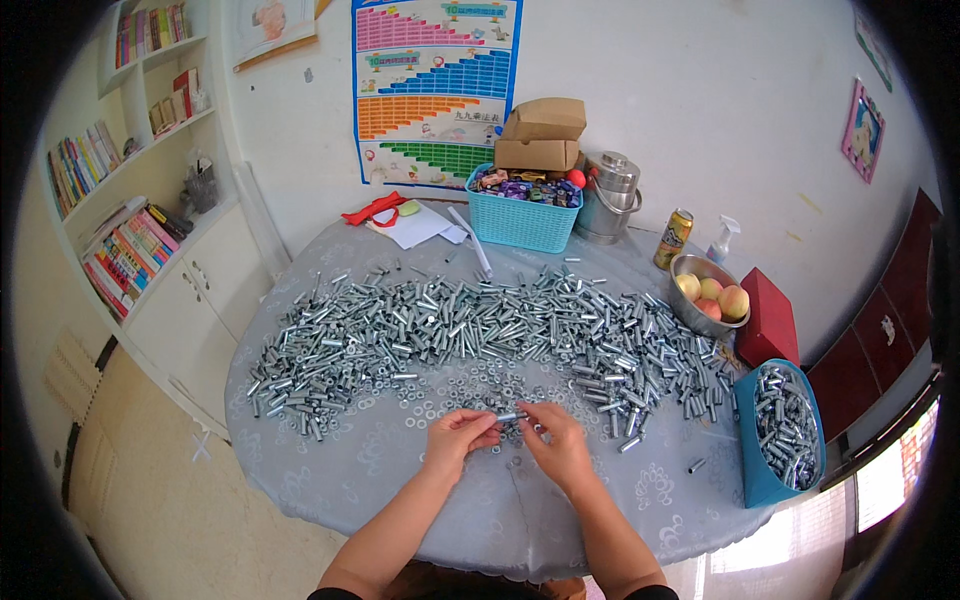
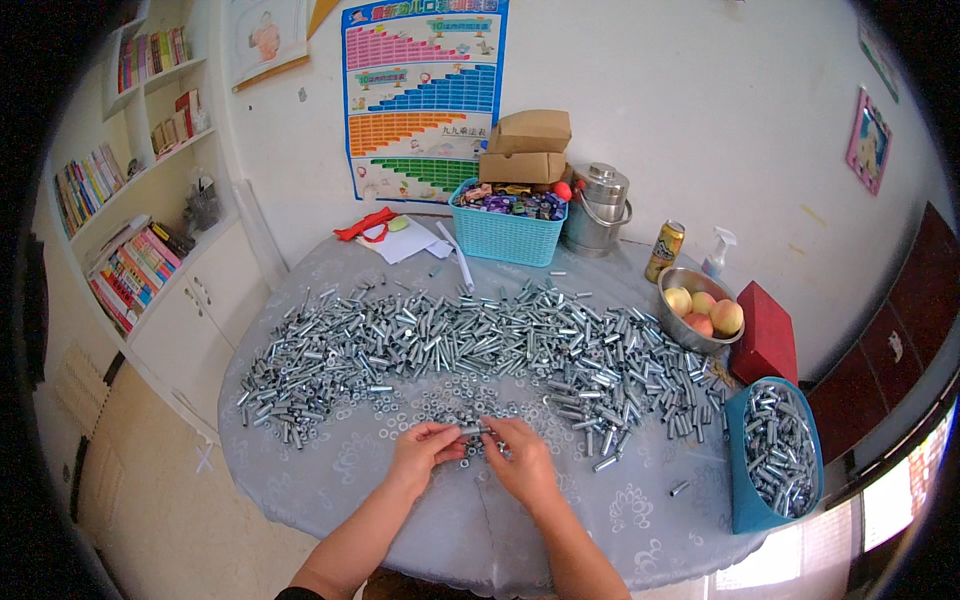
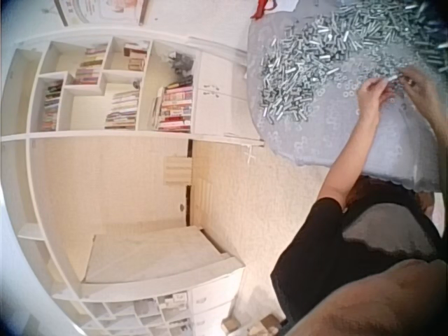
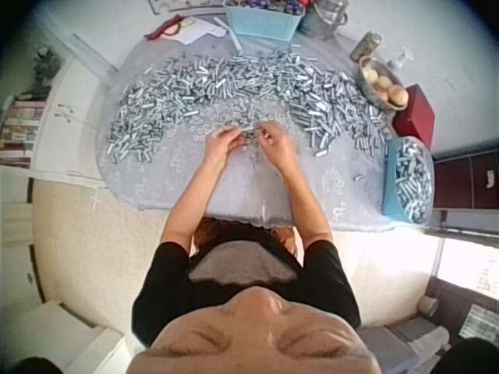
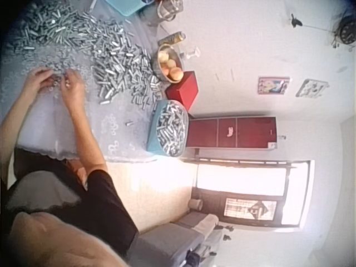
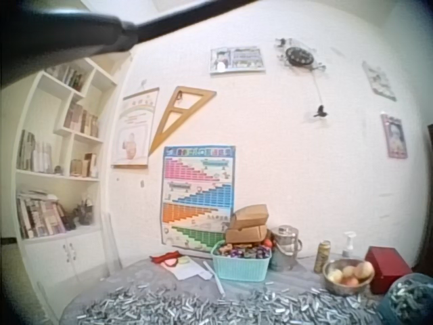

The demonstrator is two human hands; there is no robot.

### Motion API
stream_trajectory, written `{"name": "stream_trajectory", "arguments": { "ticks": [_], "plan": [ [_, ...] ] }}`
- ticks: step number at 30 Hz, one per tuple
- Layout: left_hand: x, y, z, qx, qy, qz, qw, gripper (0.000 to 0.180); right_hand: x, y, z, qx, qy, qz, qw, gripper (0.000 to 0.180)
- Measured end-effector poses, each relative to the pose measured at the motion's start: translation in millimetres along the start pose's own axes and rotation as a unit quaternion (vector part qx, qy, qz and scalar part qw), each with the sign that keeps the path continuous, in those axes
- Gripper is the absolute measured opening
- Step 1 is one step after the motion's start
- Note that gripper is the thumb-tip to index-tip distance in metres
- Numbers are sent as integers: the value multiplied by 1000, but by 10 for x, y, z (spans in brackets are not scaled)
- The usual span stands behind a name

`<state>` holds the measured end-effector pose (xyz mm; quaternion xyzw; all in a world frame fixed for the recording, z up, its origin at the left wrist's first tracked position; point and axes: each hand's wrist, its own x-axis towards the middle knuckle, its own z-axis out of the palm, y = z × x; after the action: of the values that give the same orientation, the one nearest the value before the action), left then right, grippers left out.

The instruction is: The person sits at a table covered with a large pile of metal bolts and washers. They repeatedly pick up a bolt and a washer, thread the washer onto the bolt, and place the assembled unit into a blue plastic basket on the right side of the table.

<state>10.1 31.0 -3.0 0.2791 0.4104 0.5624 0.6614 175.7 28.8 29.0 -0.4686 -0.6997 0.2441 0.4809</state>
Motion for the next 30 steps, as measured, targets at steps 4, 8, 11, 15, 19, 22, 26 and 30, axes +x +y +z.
{"name": "stream_trajectory", "arguments": {
  "ticks": [4, 8, 11, 15, 19, 22, 26, 30],
  "plan": [
    [65, 43, -63, -41, 28, 25, 998, 13, -15, 90, -118, -65, -126, 66, 988, 20],
    [51, 99, -67, -50, 36, 21, 998, 11, -54, 50, -171, -116, -280, 76, 950, 18],
    [49, 78, -69, -41, 29, 20, 999, 10, -68, 83, -121, -116, -308, 51, 943, 18],
    [49, 64, -60, -39, 25, 18, 999, 10, -68, 68, -107, -127, -306, 44, 943, 17],
    [59, 45, -73, -32, 20, 12, 999, 10, -68, 91, -80, -132, -249, 29, 959, 16],
    [41, 53, -59, -27, 10, 5, 1000, 11, 25, 93, -116, -40, -133, 14, 990, 16],
    [39, 48, -44, -17, -3, -18, 1000, 15, 63, 107, -142, 31, -19, 43, 998, 15],
    [30, 43, -49, -23, -26, -33, 999, 17, 78, 87, -118, 64, 3, 40, 997, 14]
  ]
}}
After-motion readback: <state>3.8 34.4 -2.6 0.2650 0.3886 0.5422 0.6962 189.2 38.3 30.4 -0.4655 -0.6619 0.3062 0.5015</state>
